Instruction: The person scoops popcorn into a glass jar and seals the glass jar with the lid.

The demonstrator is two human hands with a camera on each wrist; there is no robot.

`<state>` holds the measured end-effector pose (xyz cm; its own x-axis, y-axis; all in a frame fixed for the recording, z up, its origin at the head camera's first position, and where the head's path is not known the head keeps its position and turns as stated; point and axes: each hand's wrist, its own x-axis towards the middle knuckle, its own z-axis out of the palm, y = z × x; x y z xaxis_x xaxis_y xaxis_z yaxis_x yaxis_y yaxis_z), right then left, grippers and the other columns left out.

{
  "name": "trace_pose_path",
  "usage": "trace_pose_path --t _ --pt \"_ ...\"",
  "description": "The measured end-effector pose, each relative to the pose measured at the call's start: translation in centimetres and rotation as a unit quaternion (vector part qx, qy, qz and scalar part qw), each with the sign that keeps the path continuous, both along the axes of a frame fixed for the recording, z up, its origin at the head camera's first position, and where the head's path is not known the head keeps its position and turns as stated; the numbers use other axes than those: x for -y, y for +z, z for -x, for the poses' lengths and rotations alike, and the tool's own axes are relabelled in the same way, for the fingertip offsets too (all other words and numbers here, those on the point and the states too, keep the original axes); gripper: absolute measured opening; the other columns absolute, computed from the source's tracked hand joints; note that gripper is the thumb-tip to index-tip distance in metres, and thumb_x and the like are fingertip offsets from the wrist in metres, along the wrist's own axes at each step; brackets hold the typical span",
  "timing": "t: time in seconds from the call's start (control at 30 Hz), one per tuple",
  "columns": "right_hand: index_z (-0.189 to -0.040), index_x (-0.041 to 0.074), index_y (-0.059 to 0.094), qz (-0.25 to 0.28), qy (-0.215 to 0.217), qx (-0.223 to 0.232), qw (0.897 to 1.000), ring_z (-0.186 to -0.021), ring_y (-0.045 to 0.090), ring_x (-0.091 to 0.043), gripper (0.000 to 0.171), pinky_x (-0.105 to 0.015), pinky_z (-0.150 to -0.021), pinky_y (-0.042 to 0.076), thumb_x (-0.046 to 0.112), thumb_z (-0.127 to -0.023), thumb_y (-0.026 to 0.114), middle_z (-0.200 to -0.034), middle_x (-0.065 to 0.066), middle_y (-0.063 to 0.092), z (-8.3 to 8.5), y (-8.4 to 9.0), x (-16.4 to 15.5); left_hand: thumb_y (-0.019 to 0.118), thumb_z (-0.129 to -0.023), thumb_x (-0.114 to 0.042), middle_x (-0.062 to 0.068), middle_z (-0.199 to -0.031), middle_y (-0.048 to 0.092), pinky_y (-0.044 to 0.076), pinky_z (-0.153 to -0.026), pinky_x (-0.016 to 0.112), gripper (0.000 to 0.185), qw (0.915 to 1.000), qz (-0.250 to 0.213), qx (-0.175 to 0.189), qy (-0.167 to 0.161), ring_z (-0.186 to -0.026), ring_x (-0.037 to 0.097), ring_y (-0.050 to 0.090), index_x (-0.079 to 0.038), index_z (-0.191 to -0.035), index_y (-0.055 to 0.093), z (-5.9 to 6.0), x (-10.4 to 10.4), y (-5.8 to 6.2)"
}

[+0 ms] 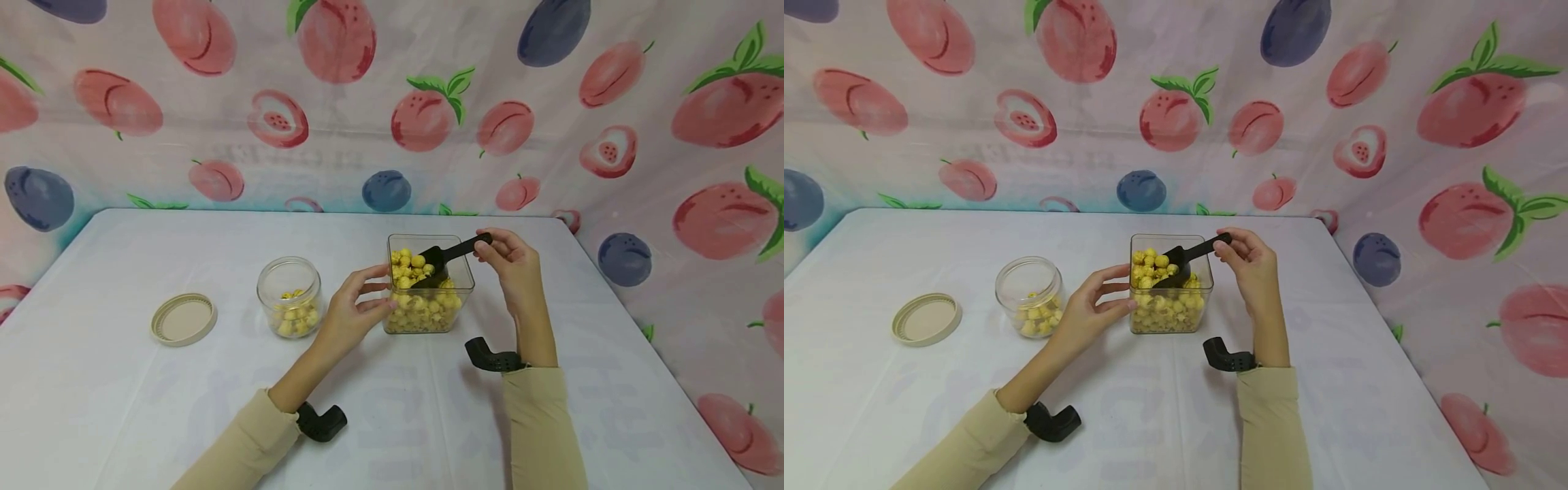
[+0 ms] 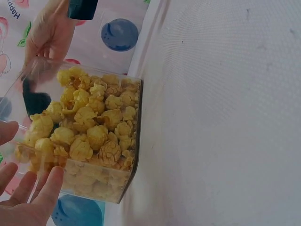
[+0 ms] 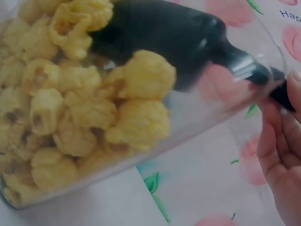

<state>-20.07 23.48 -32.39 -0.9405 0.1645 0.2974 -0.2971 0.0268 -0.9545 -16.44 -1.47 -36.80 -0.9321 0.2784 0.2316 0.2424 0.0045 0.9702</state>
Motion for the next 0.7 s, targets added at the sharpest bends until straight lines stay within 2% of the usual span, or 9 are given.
trace_pose_path --t 0.13,0.23,0.37,0.5,0.6,0.7 --pt "-0.095 0.016 0.068 -0.007 0.037 -0.012 0.999 -0.069 0.061 -0.006 0.015 -0.017 -0.077 0.052 0.007 -0.083 0.068 -0.076 0.01 0.068 -0.3 0.1 -0.5 0.066 -0.086 -0.01 0.008 -0.133 0.045 0.051 -0.092 0.029 0.052 1.0 -0.001 -0.002 -0.001 -0.118 0.025 0.052 -0.013 -0.134 0.047 0.0 -0.1 0.0" --pt "-0.095 0.016 0.068 -0.009 0.045 -0.014 0.999 -0.07 0.061 -0.005 0.018 -0.018 -0.078 0.052 0.003 -0.083 0.068 -0.075 0.01 0.068 -0.5 0.2 -0.5 0.066 -0.086 -0.01 0.008 -0.133 0.044 0.051 -0.092 0.029 0.052 1.0 -0.002 -0.003 -0.002 -0.118 0.027 0.051 -0.013 -0.134 0.047 0.0 -0.1 -0.1" --pt "-0.096 0.01 0.067 -0.036 0.008 -0.005 0.999 -0.069 0.061 -0.005 0.014 -0.016 -0.077 0.052 0.009 -0.083 0.069 -0.074 0.01 0.067 -0.6 0.5 -0.1 0.066 -0.086 -0.01 0.008 -0.133 0.044 0.051 -0.092 0.03 0.052 1.0 0.0 -0.001 -0.002 -0.119 0.027 0.051 -0.013 -0.134 0.047 0.0 0.0 -0.1" --pt "-0.103 -0.001 0.065 -0.091 -0.037 -0.008 0.995 -0.071 0.06 -0.003 0.024 -0.014 -0.073 0.051 0.014 -0.084 0.069 -0.074 0.013 0.065 -0.7 0.8 0.4 0.067 -0.086 -0.01 0.006 -0.133 0.045 0.051 -0.091 0.026 0.052 1.0 0.003 0.003 -0.001 -0.119 0.025 0.051 -0.014 -0.134 0.047 0.0 0.0 -0.1" --pt "-0.107 -0.003 0.063 -0.115 -0.038 -0.018 0.992 -0.073 0.059 -0.003 0.029 -0.014 -0.073 0.051 0.015 -0.085 0.068 -0.075 0.015 0.064 -0.7 0.7 0.4 0.067 -0.086 -0.01 0.006 -0.133 0.045 0.051 -0.09 0.026 0.052 1.0 0.002 0.004 -0.002 -0.118 0.025 0.051 -0.014 -0.134 0.048 0.0 0.0 0.0" --pt "-0.104 0.002 0.065 -0.092 -0.005 -0.022 0.995 -0.074 0.059 -0.003 0.024 -0.015 -0.075 0.051 0.014 -0.084 0.069 -0.075 0.013 0.064 -0.7 0.5 0.0 0.066 -0.086 -0.011 0.006 -0.133 0.045 0.051 -0.091 0.028 0.052 1.0 0.001 0.003 -0.003 -0.119 0.025 0.051 -0.014 -0.134 0.047 0.0 0.0 0.0"
